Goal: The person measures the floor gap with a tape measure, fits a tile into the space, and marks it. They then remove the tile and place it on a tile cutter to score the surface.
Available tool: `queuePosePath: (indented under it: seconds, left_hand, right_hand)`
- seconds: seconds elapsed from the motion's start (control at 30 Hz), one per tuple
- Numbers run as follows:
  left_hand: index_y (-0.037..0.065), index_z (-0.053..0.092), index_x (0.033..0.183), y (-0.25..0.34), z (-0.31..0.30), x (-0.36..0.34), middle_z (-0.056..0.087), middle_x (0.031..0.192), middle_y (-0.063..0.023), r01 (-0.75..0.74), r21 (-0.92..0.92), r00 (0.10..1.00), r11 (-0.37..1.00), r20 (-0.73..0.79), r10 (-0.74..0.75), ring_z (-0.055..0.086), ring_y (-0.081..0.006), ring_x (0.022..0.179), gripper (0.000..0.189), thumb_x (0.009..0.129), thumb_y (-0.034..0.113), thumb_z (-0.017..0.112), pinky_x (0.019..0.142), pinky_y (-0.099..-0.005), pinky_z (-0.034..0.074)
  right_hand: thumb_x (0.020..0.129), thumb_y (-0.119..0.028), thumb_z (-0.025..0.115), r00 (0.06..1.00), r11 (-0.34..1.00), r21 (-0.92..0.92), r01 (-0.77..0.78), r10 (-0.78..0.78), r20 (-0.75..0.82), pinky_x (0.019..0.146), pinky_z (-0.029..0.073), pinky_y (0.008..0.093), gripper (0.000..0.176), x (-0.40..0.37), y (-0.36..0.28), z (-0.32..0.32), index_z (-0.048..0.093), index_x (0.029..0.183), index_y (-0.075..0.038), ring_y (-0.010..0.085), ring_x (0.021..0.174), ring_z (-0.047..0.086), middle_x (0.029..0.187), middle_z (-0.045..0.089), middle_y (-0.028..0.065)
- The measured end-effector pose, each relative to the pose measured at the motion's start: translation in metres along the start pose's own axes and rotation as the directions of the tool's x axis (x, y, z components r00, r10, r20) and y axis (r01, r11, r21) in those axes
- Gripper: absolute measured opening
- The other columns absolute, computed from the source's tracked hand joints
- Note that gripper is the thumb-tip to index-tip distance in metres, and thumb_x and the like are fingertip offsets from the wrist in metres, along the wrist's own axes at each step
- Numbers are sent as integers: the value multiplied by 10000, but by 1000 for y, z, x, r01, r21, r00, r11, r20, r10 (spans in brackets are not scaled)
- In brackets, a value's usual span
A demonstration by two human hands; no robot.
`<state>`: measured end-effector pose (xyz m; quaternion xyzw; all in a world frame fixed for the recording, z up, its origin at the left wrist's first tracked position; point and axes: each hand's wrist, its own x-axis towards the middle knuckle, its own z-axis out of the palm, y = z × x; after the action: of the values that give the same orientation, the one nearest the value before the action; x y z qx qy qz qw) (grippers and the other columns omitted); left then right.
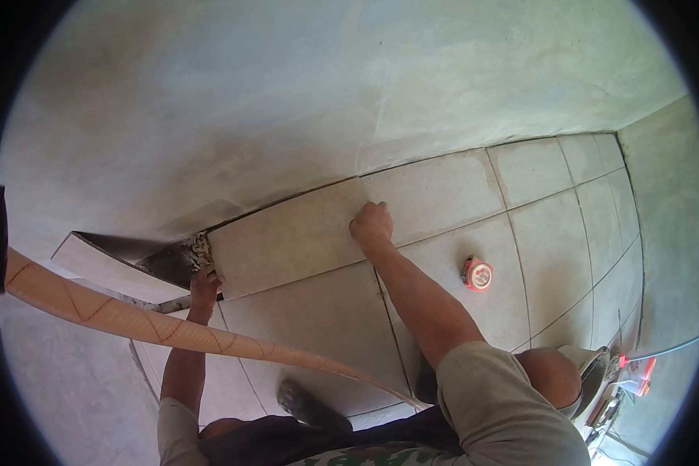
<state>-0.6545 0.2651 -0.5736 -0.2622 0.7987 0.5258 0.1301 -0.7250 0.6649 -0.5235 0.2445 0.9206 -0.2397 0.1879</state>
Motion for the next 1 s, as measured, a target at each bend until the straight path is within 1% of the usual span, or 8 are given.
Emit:
queuePosePath:
  seconds: [0.2,0.43,0.53,0.6,0.73,0.83,0.9,1.0]
  left_hand:
    - [-4,603,1132,-10,-5,8,703,898,-88,-32,119,999,992,-14,34,620,-129,727,402,733,3,648,646,-262,483]
    - [-24,611,1075,-11,-5,5,702,903,-113,-6,105,997,994,-73,13,631,-144,720,368,715,21,678,647,-281,496]
    - [-33,577,1080,-29,-13,26,668,917,-104,-44,162,997,986,-51,53,613,-159,725,336,752,-11,649,634,-287,529]
    - [-35,575,1060,-25,-18,33,661,904,-109,31,171,994,985,97,-48,612,-167,716,324,746,-12,650,627,-296,531]
    - [-38,573,1040,-29,-14,28,656,904,-104,118,-5,993,993,6,-118,606,-167,713,314,737,-13,652,624,-298,528]
    - [-22,588,975,-35,-14,32,653,808,-90,65,-67,998,996,28,-63,586,-141,633,233,753,19,642,505,-290,482]
    - [-10,611,925,-34,-10,32,641,739,-76,32,30,998,999,-50,-31,563,-127,564,175,755,20,637,453,-280,456]
    - [-8,613,910,-29,-10,35,637,736,-69,12,130,1000,991,1,-12,567,-126,569,166,748,17,644,454,-284,459]
  right_hand:
    - [788,-113,616,999,999,-10,37,-37,-15,934,455,376,307,-11,-6,9,591,1049,45,347,1111,514,1166,492,226]
    - [772,-56,585,997,997,-40,59,-61,-40,966,435,395,333,-14,-7,17,558,1081,64,367,1146,478,1193,454,240]
    - [776,-72,592,998,998,-12,58,-58,-19,959,439,391,328,-11,-10,18,567,1077,57,362,1149,478,1195,455,235]
    - [773,-143,641,1000,999,-47,11,-12,-7,972,432,369,365,-9,-12,18,578,1072,56,344,1161,468,1214,455,213]
    - [778,-144,640,999,996,-85,6,-2,38,974,431,368,390,-10,-17,13,562,1107,50,343,1158,475,1219,456,209]
    - [782,-146,635,998,997,-75,-29,25,-55,978,428,367,396,-15,-16,17,553,1123,39,341,1153,478,1222,456,204]
    - [790,-138,605,998,999,18,40,-39,-45,961,436,400,323,-16,-12,14,582,1058,41,361,1133,491,1193,463,217]
    - [785,-122,607,1000,999,33,-3,4,-25,965,436,393,320,-19,-17,13,582,1060,38,357,1147,476,1209,452,207]
